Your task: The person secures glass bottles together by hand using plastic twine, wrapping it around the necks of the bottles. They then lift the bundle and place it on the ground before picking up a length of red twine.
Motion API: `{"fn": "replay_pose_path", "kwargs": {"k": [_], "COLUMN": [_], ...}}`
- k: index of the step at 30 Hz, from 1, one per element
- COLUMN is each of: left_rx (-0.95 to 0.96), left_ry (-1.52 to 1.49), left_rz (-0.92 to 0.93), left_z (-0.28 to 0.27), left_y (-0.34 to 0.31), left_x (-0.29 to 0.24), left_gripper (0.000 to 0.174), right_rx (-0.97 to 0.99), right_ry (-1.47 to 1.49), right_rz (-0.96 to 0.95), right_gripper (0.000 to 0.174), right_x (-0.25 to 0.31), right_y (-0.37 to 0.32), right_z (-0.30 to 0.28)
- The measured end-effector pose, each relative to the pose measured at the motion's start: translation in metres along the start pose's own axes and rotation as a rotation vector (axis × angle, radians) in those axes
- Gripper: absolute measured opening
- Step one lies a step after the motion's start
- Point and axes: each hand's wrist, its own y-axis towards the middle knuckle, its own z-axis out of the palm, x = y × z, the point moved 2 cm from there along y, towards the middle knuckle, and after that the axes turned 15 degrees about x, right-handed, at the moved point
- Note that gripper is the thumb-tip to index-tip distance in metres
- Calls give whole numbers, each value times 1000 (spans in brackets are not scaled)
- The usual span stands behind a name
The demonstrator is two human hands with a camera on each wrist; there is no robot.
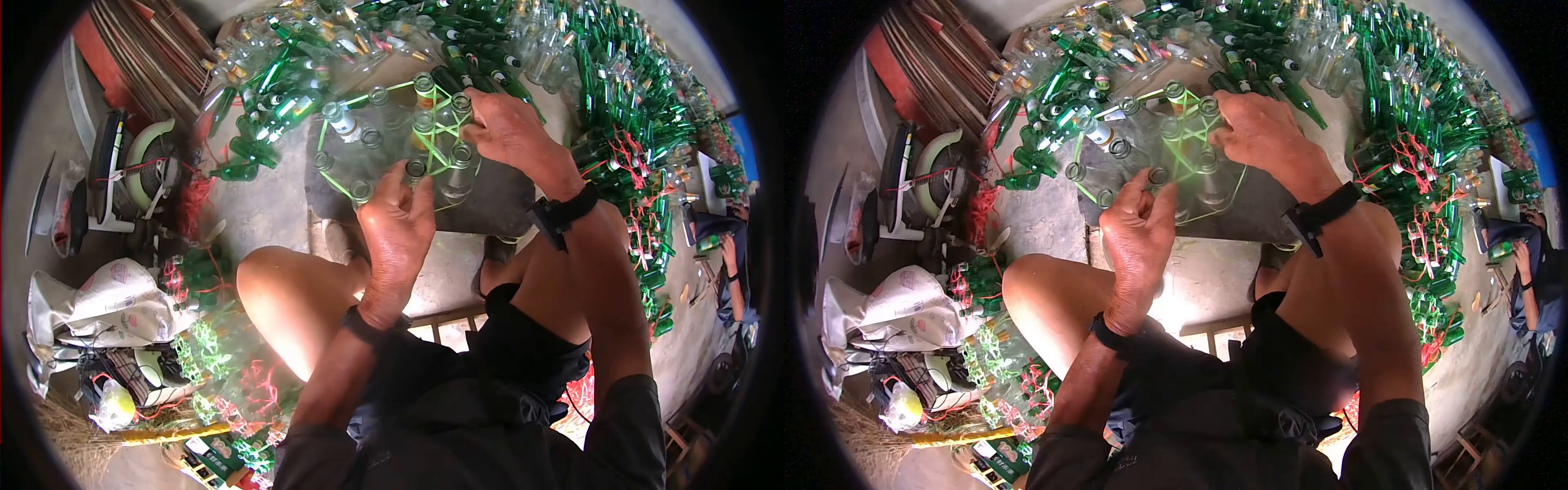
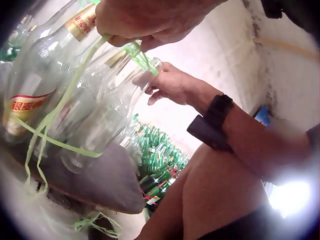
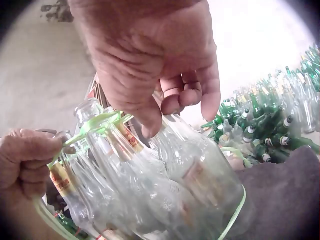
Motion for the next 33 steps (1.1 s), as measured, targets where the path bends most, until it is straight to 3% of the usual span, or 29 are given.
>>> {"fn": "replay_pose_path", "kwargs": {"k": [4, 10, 12, 16, 20, 22, 29, 31, 33], "left_rx": [26, 36, 34, 92, 119, 145, 189, 181, 174], "left_ry": [13, 96, 113, 135, 170, 182, 262, 289, 317], "left_rz": [-3, 20, 47, 25, 52, 21, 73, 93, 113], "left_z": [-5, -8, -11, -15, -18, -21, -25, -24, -25], "left_y": [1, 4, 5, 7, 11, 12, 16, 17, 18], "left_x": [-2, -2, -4, -5, -5, -12, -14, -10, -10], "left_gripper": [32, 34, 32, 33, 30, 29, 31, 31, 32], "right_rx": [21, -131, -86, -134, -108, -232, -284, -111, -87], "right_ry": [52, -28, 429, 173, 105, -20, 6, 40, 43], "right_rz": [-10, 37, -145, -309, -267, -359, -354, -301, -272], "right_gripper": [29, 29, 27, 27, 27, 32, 51, 69, 68], "right_x": [-4, 17, 33, 52, 52, 55, 59, 54, 53], "right_y": [-4, -33, -34, -36, -36, -35, -34, -32, -31], "right_z": [3, -12, -12, -1, 0, 0, 7, 10, 7]}}
